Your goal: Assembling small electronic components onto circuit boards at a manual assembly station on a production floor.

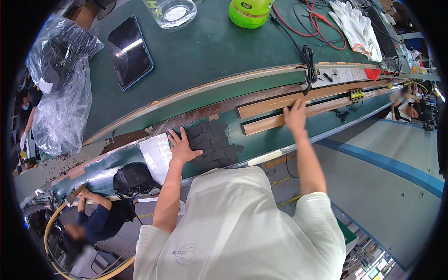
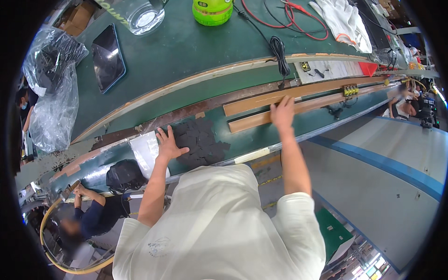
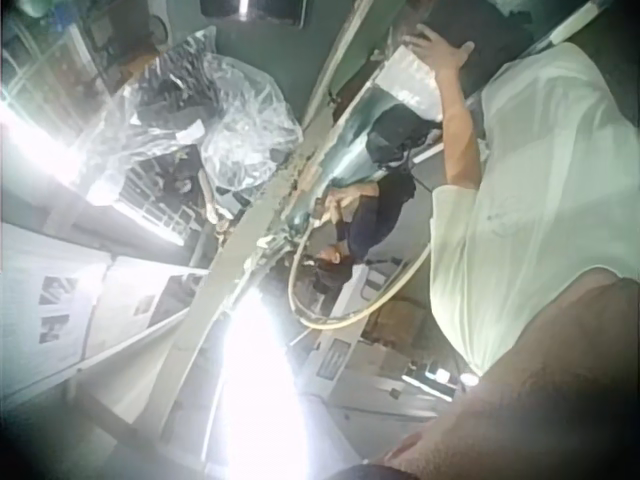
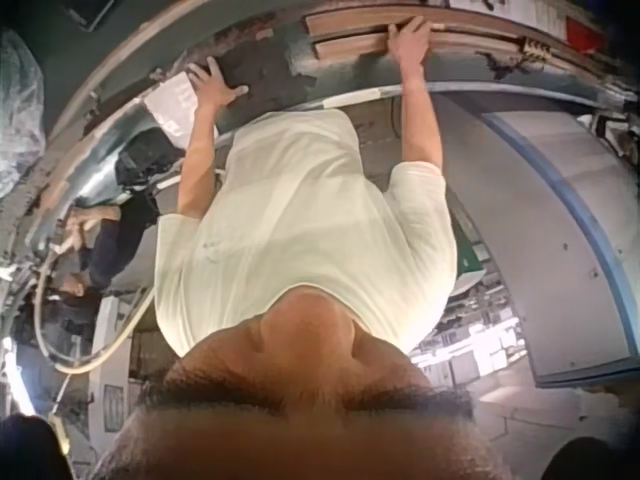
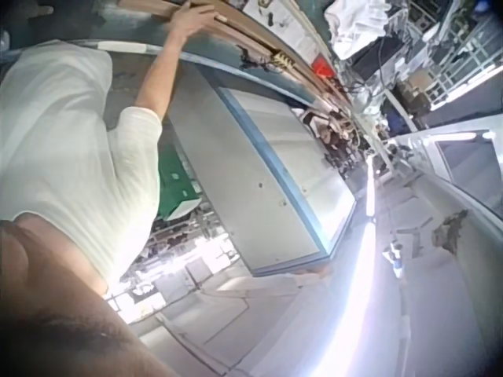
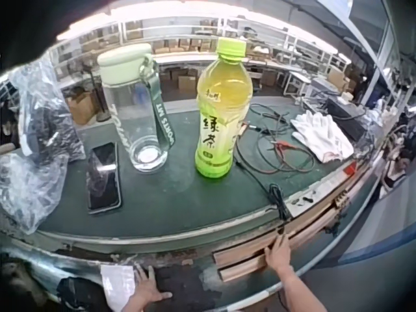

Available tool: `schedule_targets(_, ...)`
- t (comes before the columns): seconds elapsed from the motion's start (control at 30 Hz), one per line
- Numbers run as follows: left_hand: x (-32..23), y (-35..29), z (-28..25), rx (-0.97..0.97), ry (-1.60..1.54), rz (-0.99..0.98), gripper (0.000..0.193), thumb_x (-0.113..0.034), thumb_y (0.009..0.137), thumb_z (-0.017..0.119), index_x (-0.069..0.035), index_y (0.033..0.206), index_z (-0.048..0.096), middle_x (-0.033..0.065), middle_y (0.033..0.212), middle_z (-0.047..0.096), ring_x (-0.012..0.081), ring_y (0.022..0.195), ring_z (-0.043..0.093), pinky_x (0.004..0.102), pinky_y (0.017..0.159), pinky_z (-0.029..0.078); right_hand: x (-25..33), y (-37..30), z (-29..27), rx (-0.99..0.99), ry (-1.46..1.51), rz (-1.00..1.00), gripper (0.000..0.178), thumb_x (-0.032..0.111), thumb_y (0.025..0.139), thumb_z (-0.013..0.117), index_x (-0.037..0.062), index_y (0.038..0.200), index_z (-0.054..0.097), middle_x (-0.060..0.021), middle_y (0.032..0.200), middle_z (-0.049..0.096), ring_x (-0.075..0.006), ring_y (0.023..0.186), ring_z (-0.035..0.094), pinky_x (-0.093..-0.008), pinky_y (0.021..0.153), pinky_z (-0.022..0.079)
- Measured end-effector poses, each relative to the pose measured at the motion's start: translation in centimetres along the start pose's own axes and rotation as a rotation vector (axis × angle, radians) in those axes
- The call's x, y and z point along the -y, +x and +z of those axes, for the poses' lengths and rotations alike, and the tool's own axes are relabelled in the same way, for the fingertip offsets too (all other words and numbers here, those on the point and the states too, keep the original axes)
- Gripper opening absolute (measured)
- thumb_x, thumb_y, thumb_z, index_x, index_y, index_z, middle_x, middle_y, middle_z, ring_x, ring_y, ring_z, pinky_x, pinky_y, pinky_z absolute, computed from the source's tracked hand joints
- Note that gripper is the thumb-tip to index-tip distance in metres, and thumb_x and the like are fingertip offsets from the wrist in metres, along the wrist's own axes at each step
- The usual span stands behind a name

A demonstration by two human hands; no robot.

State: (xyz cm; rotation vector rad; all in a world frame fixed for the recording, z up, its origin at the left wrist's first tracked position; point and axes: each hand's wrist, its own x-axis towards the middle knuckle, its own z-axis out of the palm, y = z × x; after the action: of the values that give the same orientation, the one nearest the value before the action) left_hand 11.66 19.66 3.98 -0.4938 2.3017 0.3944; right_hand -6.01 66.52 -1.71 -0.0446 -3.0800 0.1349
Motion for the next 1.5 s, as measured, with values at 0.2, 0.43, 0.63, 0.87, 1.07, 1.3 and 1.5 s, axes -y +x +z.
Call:
schedule_targets(0.2, -0.7, 0.0, 0.5, -0.015, 0.014, -0.041, 0.147, -0.055, 0.064, 0.093, -0.005, 0.165, -0.002, 0.0408, 0.164, -0.009, 0.0599, 0.153, 0.004, 0.0582, 0.119, 0.034, 13.8, -8.3, -1.7, -0.108, 0.148, 0.064, 0.064, 0.023, 0.096, 0.062, -0.0091, 0.147, 0.042, -0.0320, 0.154, 0.041, -0.0502, 0.147, 0.034, -0.0582, 0.121, 0.028)
schedule_targets(0.43, -0.1, 0.5, 1.1, -0.069, 0.000, -0.034, 0.150, -0.056, 0.063, 0.093, -0.003, 0.164, -0.004, 0.0405, 0.164, -0.012, 0.0602, 0.153, 0.000, 0.0591, 0.120, 0.032, 24.6, -12.8, -6.3, 0.185, 0.582, -0.245, 0.034, 0.016, 0.090, 0.070, 0.0042, 0.120, 0.061, -0.0182, 0.112, 0.057, -0.0404, 0.108, 0.061, -0.0521, 0.088, 0.052)
schedule_targets(0.63, -0.2, 0.1, 1.6, -0.036, 0.065, -0.027, 0.151, -0.062, 0.064, 0.091, -0.001, 0.164, -0.005, 0.0429, 0.163, -0.013, 0.0612, 0.152, -0.001, 0.0585, 0.121, 0.031, 26.2, -12.5, -1.9, 0.218, 0.471, -0.104, 0.039, 0.019, 0.088, 0.076, 0.0049, 0.119, 0.057, -0.0174, 0.111, 0.056, -0.0413, 0.107, 0.062, -0.0513, 0.083, 0.054)
schedule_targets(0.87, -0.3, -0.4, 0.8, -0.006, 0.036, -0.027, 0.152, -0.066, 0.064, 0.089, 0.000, 0.164, -0.005, 0.0435, 0.162, -0.013, 0.0613, 0.152, -0.001, 0.0568, 0.122, 0.031, 24.5, -15.0, -0.2, 0.233, 0.496, -0.053, 0.037, 0.015, 0.085, 0.078, 0.0048, 0.112, 0.055, -0.0180, 0.109, 0.060, -0.0429, 0.100, 0.065, -0.0515, 0.085, 0.054)
schedule_targets(1.07, -0.1, -0.2, 0.6, -0.012, 0.050, -0.019, 0.152, -0.069, 0.064, 0.087, -0.001, 0.164, -0.004, 0.0432, 0.163, -0.012, 0.0611, 0.152, 0.000, 0.0563, 0.122, 0.031, 23.0, -15.5, 1.2, 0.220, 0.696, 0.087, 0.025, 0.012, 0.086, 0.076, 0.0036, 0.106, 0.064, -0.0152, 0.091, 0.072, -0.0369, 0.090, 0.071, -0.0463, 0.078, 0.056)
schedule_targets(1.3, 0.8, 0.1, 0.5, -0.047, -0.045, 0.024, 0.143, -0.070, 0.066, 0.085, -0.001, 0.163, 0.006, 0.0431, 0.162, -0.005, 0.0588, 0.153, 0.003, 0.0555, 0.120, 0.033, 18.0, -17.2, 3.9, 0.209, 1.159, 0.198, 0.022, 0.021, 0.096, 0.071, -0.0006, 0.094, 0.068, -0.0080, 0.078, 0.070, -0.0158, 0.068, 0.068, -0.0317, 0.059, 0.054)
schedule_targets(1.5, 7.2, 4.0, 1.7, -0.438, -0.455, 0.210, 0.076, -0.059, 0.091, 0.067, 0.003, 0.134, 0.060, 0.0388, 0.135, 0.058, 0.0417, 0.126, 0.063, 0.0515, 0.097, 0.055, 12.8, -17.5, 1.6, 0.444, 1.172, 0.485, 0.030, 0.027, 0.103, 0.064, -0.0006, 0.093, 0.068, -0.0086, 0.071, 0.070, -0.0131, 0.056, 0.063, -0.0285, 0.050, 0.050)
